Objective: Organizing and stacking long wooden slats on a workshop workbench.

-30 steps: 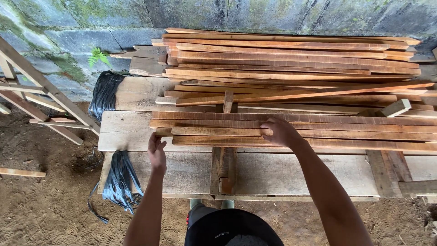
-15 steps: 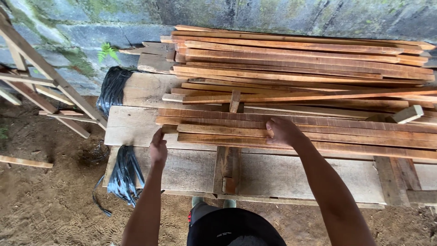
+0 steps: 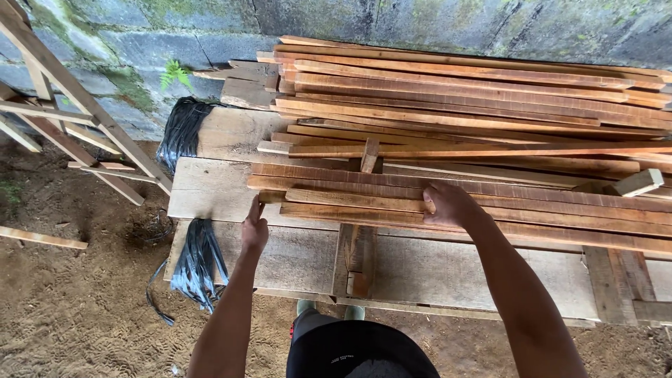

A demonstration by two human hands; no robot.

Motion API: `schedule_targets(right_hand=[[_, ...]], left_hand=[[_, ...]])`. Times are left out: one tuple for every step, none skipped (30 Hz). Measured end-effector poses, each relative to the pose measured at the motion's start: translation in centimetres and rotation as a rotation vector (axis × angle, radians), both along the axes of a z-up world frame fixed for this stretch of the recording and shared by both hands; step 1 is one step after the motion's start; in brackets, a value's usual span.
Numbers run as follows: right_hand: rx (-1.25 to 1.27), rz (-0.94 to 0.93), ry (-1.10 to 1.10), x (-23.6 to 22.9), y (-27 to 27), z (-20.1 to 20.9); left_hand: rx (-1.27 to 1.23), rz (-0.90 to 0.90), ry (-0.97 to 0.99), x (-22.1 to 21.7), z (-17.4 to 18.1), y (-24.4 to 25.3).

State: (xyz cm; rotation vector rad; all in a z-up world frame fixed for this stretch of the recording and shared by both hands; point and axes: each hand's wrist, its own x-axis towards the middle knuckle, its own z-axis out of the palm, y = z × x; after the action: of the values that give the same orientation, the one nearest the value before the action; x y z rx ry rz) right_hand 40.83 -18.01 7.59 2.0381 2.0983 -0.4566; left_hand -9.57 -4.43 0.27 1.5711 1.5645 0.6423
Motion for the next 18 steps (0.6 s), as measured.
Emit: schedule_targets(right_hand=[[0.001,0.002,0.0,-0.2,0.0,0.5],[-0.005,-0.001,-0.004,-0.3,0.0,1.0],[-0.011,-0.004,-0.008,-0.5,-0.1,1.5],[-0.012,-0.002,-0.008,-0.4,-0.2,1.4],[-0.012,-0.013,-0.007,-0.2,-0.2,1.4],[-0.013,-0.024,-0.006,0.0,-0.3,1.3],[-0.013,-0.026,-0.007,0.1,-0.5,1.4],[-0.006,-0.032,-0.01,0.3,-0.7,1.4],[0.001,-0.037,-0.014,0.4,-0.8,1.5],[0.0,-0.038,-0.015,0.8,-1.0,1.3],[0.006,-0.035,-0.016,1.1,-1.3,1.2],[0.011,-0.032,-0.018,1.4,-1.6,1.1],[0.01,-0.034,-0.02,1.2,-1.7,1.5],[0.025,-0.041,-0.019,1.1,-1.8,1.9],[0.038,-0.046,-0.017,0.8,-1.9,2.2],[0.036,-0.047,-0.018,0.9,-1.9,1.7],[0.053,-0.037,-0.019,1.0,-1.8,1.3],[0.07,-0.028,-0.02,1.1,-1.8,0.9]], left_hand=[[0.001,0.002,0.0,0.0,-0.1,0.0],[0.0,-0.008,0.001,0.1,-0.1,0.0],[-0.002,-0.018,0.003,0.1,-0.2,-0.1],[-0.003,-0.016,0.004,0.1,0.1,-0.3],[-0.017,-0.043,-0.007,0.2,0.5,-0.4],[-0.031,-0.071,-0.017,0.4,0.8,-0.5],[-0.032,-0.072,-0.018,0.7,1.5,-0.9],[-0.035,-0.09,-0.025,1.1,2.1,-1.2],[-0.038,-0.106,-0.032,1.4,2.7,-1.6],[-0.039,-0.107,-0.033,1.7,3.2,-1.8],[-0.038,-0.134,-0.039,2.0,3.7,-2.1],[-0.037,-0.16,-0.045,2.3,4.1,-2.4],[-0.038,-0.162,-0.047,2.5,4.0,-2.5],[-0.045,-0.179,-0.065,2.8,3.8,-2.5],[-0.054,-0.195,-0.081,3.0,3.6,-2.6],[-0.056,-0.196,-0.083,2.8,2.0,-2.1],[-0.03,-0.208,-0.085,2.6,0.4,-1.7],[-0.004,-0.22,-0.088,2.4,-1.2,-1.4]])
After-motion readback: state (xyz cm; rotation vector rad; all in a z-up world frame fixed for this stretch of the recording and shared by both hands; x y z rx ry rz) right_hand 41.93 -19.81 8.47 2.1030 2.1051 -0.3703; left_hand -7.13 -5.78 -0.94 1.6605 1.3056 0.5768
